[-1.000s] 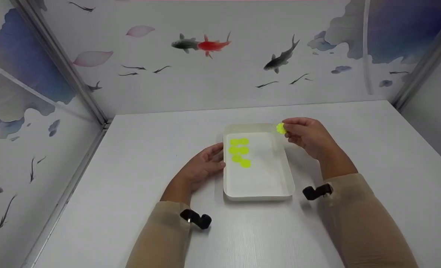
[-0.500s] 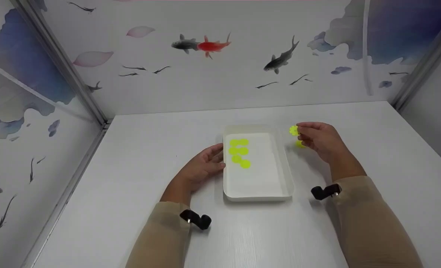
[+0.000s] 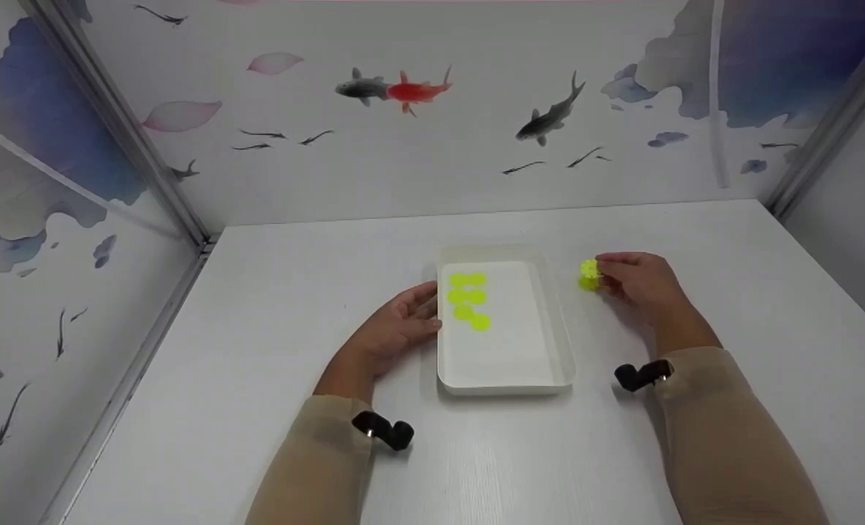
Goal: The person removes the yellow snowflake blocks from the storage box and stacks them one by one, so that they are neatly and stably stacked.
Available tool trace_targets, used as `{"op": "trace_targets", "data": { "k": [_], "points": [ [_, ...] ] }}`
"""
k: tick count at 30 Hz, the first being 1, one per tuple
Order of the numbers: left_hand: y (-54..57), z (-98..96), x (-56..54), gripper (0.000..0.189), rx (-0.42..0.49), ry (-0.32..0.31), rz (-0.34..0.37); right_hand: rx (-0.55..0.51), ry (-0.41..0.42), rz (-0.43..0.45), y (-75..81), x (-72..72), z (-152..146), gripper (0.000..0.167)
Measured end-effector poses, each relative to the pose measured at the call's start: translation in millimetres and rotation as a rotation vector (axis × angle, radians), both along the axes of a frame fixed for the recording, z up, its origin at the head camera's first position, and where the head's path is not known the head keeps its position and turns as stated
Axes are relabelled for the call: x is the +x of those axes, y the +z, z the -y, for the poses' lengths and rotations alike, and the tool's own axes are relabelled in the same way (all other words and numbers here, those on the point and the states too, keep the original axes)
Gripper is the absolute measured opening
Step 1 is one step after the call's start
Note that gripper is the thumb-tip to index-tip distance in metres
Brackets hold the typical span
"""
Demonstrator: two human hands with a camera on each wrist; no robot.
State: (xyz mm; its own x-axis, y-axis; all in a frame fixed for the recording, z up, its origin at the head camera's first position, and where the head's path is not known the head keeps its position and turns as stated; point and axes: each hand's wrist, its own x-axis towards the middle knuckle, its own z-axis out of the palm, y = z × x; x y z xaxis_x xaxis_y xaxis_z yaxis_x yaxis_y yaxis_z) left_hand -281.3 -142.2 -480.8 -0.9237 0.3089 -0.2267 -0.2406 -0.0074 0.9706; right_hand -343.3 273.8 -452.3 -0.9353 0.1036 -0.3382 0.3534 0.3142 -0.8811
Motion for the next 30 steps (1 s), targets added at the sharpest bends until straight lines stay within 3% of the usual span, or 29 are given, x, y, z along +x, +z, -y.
{"op": "trace_targets", "data": {
  "k": [6, 19, 30],
  "points": [
    [0.2, -0.1, 0.0, 0.077, -0.004, 0.003, 0.003, 0.011, -0.039, 0.044, -6.2, -2.5, -3.9, 0.045],
    [1.7, -2.0, 0.6, 0.079, 0.006, 0.008, 0.006, 0.052, 0.002, -0.001, -8.6, 1.6, -4.5, 0.044],
    [0.8, -1.3, 0.9, 0.078, 0.007, 0.004, 0.005, 0.090, -0.007, 0.015, -10.4, 1.6, -1.0, 0.043]
  ]
}}
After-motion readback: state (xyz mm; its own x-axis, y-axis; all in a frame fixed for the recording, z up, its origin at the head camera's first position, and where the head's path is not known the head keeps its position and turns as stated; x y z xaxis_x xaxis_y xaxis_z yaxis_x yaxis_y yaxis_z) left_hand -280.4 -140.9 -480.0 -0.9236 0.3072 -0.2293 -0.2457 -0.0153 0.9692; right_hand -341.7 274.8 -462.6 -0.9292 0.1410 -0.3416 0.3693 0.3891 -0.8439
